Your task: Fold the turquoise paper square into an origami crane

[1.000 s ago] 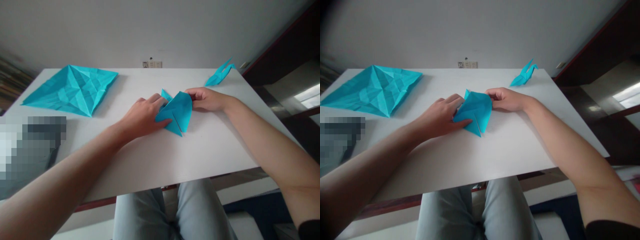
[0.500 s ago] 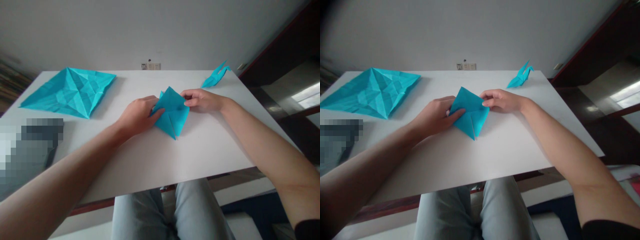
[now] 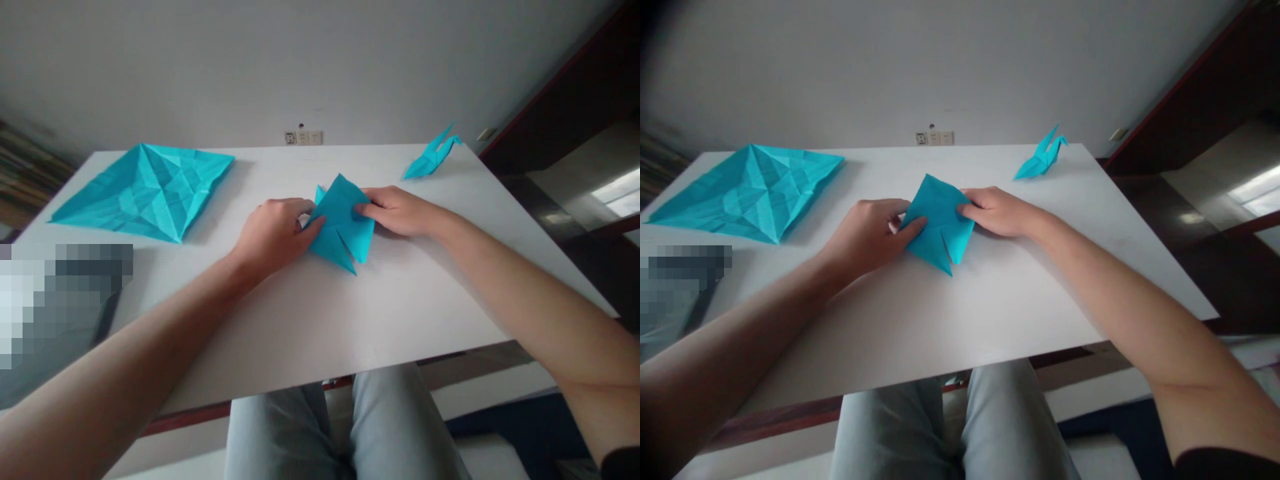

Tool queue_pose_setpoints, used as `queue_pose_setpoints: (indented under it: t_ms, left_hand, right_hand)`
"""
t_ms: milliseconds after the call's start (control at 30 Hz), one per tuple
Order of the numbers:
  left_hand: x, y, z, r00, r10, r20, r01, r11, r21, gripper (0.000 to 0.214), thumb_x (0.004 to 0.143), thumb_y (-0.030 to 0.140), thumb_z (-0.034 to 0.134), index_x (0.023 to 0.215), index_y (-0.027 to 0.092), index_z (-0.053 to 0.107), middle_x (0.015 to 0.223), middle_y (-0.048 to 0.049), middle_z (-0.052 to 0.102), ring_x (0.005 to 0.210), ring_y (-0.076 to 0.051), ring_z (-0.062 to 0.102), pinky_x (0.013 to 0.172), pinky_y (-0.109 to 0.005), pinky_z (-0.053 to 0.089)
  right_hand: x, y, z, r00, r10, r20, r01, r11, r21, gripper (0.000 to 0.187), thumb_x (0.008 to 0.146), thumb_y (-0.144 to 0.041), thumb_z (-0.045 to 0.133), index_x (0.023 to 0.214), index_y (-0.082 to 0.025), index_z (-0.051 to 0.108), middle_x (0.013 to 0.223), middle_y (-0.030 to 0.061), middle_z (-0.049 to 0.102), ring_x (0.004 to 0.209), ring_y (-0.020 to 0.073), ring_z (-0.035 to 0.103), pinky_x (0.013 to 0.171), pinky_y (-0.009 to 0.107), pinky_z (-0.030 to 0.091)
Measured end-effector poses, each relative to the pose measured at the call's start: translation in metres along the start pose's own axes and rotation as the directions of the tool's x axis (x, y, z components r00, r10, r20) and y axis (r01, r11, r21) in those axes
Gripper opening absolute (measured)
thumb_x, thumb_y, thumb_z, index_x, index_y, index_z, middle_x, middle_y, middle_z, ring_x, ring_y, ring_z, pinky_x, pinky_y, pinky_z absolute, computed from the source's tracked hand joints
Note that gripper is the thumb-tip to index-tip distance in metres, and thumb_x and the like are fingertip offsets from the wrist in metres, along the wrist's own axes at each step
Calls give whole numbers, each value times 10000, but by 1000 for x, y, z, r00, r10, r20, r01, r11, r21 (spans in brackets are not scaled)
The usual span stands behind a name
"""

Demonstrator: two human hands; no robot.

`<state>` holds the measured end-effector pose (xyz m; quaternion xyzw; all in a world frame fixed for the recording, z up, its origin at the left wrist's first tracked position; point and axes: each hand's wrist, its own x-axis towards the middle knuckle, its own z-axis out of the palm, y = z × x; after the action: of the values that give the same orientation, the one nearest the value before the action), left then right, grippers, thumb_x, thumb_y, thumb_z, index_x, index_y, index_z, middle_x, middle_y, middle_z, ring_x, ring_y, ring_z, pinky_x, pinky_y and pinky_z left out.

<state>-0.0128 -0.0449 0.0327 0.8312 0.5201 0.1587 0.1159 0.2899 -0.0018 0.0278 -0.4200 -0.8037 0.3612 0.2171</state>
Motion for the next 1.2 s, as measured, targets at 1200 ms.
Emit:
queue_pose_setpoints:
  t_ms: [1200]
  left_hand:
    - [1,-3,2,1000,13,-3,-13,1000,-15,407,1131,422,634,1469,278,811,1337,-139,967,1164,-373,928,956,-426,660]
  right_hand:
    - [3,18,-4,991,88,98,-123,885,448,752,901,-1004,1011,974,-292,779,927,16,807,922,246,741,855,378,639]
